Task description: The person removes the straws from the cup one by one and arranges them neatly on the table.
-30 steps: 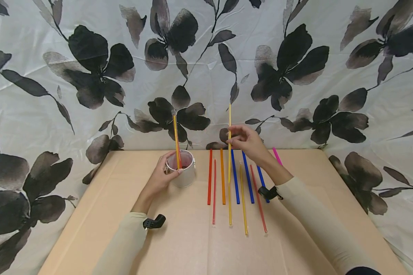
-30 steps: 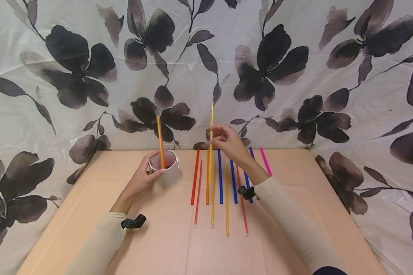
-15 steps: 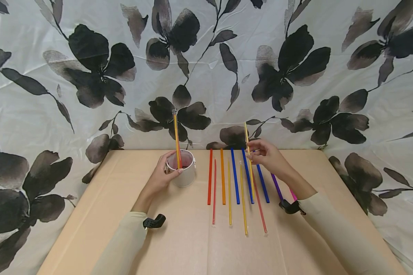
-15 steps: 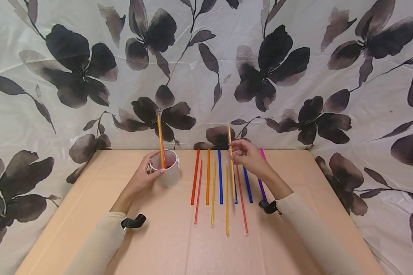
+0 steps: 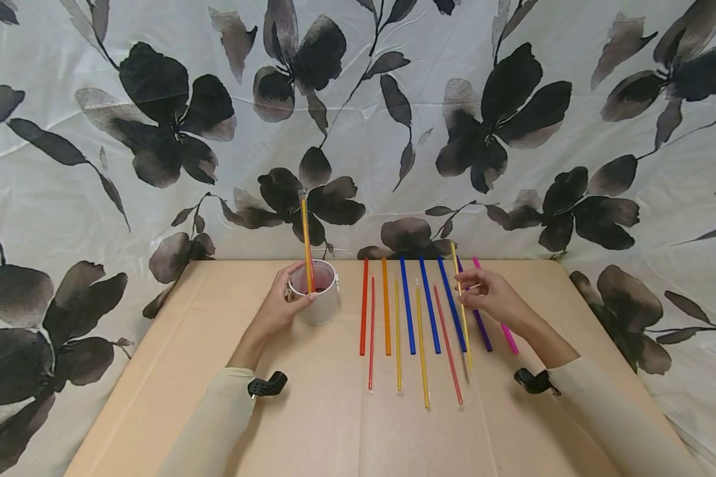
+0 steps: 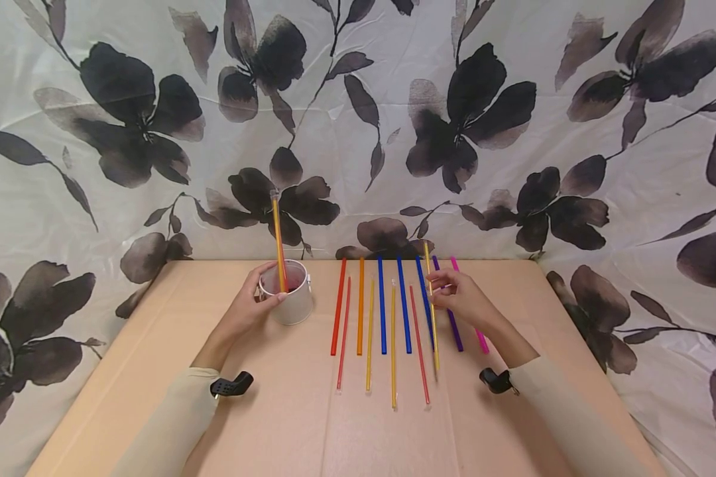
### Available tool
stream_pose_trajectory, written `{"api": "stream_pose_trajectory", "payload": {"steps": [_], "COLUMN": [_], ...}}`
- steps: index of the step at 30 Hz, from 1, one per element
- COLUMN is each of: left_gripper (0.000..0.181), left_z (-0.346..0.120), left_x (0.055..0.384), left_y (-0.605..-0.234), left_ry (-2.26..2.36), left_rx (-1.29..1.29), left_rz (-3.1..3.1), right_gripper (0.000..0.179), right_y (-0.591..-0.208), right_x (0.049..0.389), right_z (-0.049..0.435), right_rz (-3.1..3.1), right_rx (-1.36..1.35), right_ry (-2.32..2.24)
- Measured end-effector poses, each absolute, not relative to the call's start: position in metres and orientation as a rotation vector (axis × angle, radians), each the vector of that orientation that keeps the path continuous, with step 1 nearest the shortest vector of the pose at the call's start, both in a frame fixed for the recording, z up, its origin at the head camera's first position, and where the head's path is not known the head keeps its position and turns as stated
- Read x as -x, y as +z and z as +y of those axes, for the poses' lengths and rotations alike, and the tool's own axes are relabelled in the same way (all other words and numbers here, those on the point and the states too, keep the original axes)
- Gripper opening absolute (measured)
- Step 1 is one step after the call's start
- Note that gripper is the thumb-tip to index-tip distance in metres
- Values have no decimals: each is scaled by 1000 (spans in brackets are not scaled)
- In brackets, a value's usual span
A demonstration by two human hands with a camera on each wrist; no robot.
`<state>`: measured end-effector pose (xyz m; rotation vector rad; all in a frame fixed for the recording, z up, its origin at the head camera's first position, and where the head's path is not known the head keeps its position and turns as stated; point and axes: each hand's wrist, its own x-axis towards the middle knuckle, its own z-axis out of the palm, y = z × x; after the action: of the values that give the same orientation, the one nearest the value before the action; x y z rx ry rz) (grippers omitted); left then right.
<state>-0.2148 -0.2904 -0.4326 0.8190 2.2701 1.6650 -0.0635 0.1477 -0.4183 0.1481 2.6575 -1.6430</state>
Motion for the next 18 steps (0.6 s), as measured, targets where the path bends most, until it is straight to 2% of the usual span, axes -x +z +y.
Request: {"api": "stream_pose_trajectory", "payload": {"steps": [7,18], "left_gripper": [78,77], "left_z": [-291,-291], "left_x": [215,217], "left_y": [-432,-432], "left_ry": [1659,1663], "left_rx": [-810,-801], "left_rz": [2261,2252], "right_gripper": [45,40], "right_y": [-432,-448], "right_x": [50,43], "right_z": [161,166], "right_rz": [2617,2612], "right_rx": [-178,-190], "right_ry": [-1616,-1493]}}
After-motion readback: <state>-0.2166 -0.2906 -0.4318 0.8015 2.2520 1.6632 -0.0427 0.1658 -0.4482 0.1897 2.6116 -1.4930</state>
